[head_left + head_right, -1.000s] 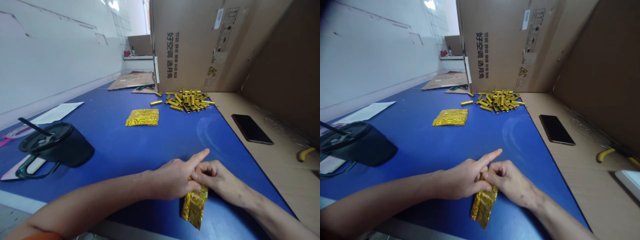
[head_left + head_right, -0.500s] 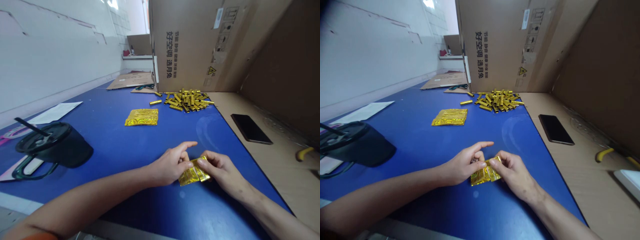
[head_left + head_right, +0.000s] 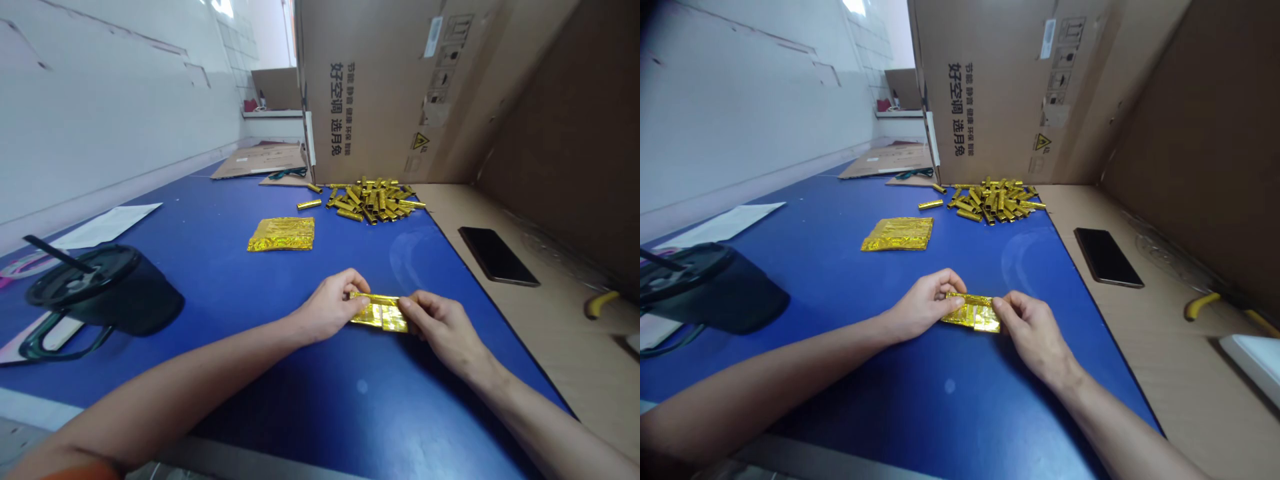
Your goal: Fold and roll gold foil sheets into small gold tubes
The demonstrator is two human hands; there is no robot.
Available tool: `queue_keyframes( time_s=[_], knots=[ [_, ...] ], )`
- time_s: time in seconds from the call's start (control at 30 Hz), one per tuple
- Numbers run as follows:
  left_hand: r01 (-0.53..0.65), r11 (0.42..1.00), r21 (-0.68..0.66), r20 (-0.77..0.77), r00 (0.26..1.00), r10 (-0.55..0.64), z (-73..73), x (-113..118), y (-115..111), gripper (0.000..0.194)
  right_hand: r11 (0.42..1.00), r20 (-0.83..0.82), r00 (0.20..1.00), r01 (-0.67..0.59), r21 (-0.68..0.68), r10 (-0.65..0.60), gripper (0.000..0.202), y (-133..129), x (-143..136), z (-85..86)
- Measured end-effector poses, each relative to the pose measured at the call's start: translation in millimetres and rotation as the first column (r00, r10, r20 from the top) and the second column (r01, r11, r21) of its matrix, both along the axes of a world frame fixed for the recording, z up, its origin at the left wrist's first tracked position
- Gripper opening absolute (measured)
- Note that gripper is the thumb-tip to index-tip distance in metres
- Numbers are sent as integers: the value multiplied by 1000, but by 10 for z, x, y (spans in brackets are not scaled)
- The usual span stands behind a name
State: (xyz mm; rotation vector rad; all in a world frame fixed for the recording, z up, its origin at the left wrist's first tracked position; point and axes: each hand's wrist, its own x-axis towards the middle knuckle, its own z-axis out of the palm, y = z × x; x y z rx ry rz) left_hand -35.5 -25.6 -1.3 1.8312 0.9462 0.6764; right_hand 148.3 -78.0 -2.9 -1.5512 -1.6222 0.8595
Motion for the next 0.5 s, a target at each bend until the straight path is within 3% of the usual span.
queue_keyframes(
  time_s=[0.1,0.23,0.33,0.43,0.5],
  knots=[
    [-8,990,141,-208,977,38,-14,-19,33,10,999,294,956,-1,41,-11,36,20,10,-15],
    [97,921,378,-427,901,80,-38,-8,19,8,999,591,806,-6,47,-23,33,36,-6,-40],
    [144,838,526,-472,869,147,-66,14,-5,6,998,695,717,17,57,-52,30,36,-42,-46],
    [225,799,557,-515,849,120,-97,28,-16,9,996,742,664,46,81,-91,22,27,-68,-58],
    [280,780,560,-533,842,80,-115,31,-13,13,990,747,657,-4,140,-103,15,14,-73,-72]
  ],
)
